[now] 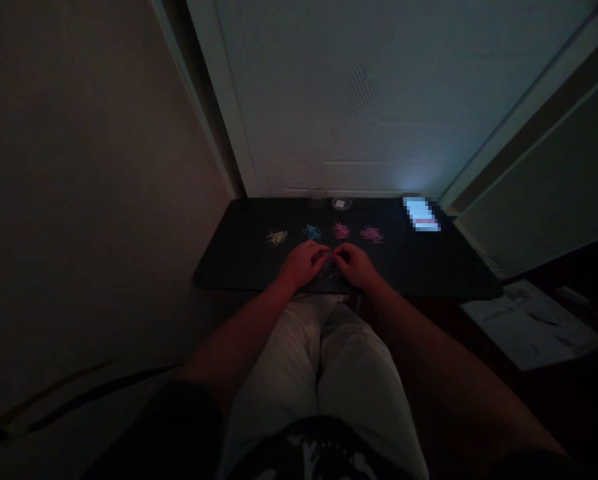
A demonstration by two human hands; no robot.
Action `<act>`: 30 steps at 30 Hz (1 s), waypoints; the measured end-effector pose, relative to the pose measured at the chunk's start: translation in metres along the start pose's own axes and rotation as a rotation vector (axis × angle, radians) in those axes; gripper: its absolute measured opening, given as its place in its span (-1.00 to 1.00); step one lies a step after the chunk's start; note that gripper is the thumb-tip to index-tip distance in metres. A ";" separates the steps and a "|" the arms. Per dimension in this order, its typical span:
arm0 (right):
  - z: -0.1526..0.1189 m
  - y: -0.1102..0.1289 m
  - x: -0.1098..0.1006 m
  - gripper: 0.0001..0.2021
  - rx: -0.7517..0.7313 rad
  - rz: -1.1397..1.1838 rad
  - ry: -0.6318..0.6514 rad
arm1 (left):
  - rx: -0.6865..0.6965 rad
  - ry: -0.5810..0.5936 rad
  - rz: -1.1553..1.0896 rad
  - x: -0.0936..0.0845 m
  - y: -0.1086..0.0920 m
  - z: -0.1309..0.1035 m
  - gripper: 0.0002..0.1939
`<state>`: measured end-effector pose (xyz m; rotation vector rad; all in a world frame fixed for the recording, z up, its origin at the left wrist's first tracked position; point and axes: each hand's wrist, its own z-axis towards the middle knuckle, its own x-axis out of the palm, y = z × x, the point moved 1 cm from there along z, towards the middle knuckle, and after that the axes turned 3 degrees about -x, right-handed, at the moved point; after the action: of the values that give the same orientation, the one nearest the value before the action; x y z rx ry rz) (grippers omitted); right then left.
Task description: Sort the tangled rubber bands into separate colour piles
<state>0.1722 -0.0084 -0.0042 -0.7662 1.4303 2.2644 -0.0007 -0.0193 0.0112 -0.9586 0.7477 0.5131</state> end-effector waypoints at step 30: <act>-0.001 0.002 0.000 -0.87 -0.167 0.042 -0.075 | -0.001 -0.035 0.028 0.000 0.003 -0.001 -0.81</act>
<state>0.1712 -0.0103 -0.0029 -0.6979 1.2470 2.4410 -0.0030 -0.0191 0.0092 -0.9388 0.7302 0.5534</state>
